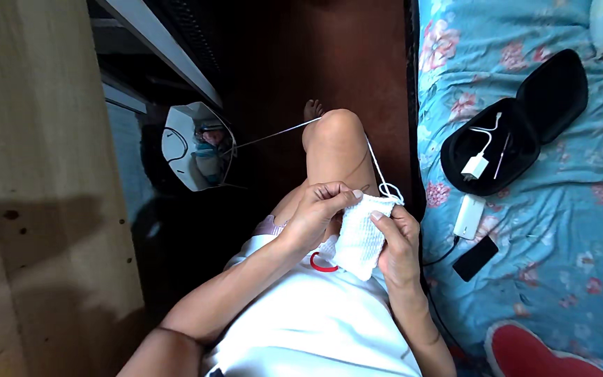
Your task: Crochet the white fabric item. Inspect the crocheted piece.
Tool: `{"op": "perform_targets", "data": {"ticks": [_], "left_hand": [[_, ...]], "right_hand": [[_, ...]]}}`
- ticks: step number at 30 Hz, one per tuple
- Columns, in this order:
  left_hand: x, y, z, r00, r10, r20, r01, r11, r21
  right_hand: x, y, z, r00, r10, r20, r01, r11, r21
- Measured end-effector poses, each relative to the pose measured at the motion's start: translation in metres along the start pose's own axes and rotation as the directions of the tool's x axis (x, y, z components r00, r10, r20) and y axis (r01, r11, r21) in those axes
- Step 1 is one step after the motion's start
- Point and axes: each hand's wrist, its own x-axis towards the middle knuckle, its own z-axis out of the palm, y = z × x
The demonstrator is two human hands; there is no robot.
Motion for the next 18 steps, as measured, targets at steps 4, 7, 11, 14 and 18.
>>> {"op": "perform_targets", "data": {"ticks": [4,7,11,14,18], "left_hand": [[-0.0004,0.0006,0.0001,1.000,-0.003,0.009,0.004,1.000,-0.019],[-0.0004,0.0009,0.0001,1.000,-0.012,0.016,0.013,0.999,-0.030],[-0.0002,0.0000,-0.0004,1.000,-0.024,0.012,0.024,0.999,-0.035],[-0.0004,-0.0002,-0.0001,1.000,-0.025,0.011,0.026,0.999,-0.037],[-0.0010,-0.0005,-0.0003,0.999,-0.031,0.009,0.031,0.999,-0.032]], "right_hand": [[0.0008,-0.0003,0.0010,1.000,0.005,-0.010,-0.005,1.000,0.000],[0.0006,-0.0003,0.0013,1.000,0.002,-0.012,-0.002,1.000,0.000],[0.0009,0.0001,0.0018,1.000,0.001,-0.017,-0.001,1.000,0.005],[0.0028,-0.0004,0.0006,1.000,0.001,-0.007,-0.001,1.000,-0.005],[0.0050,-0.0019,0.0019,0.999,0.024,-0.038,-0.025,0.999,-0.024]]}}
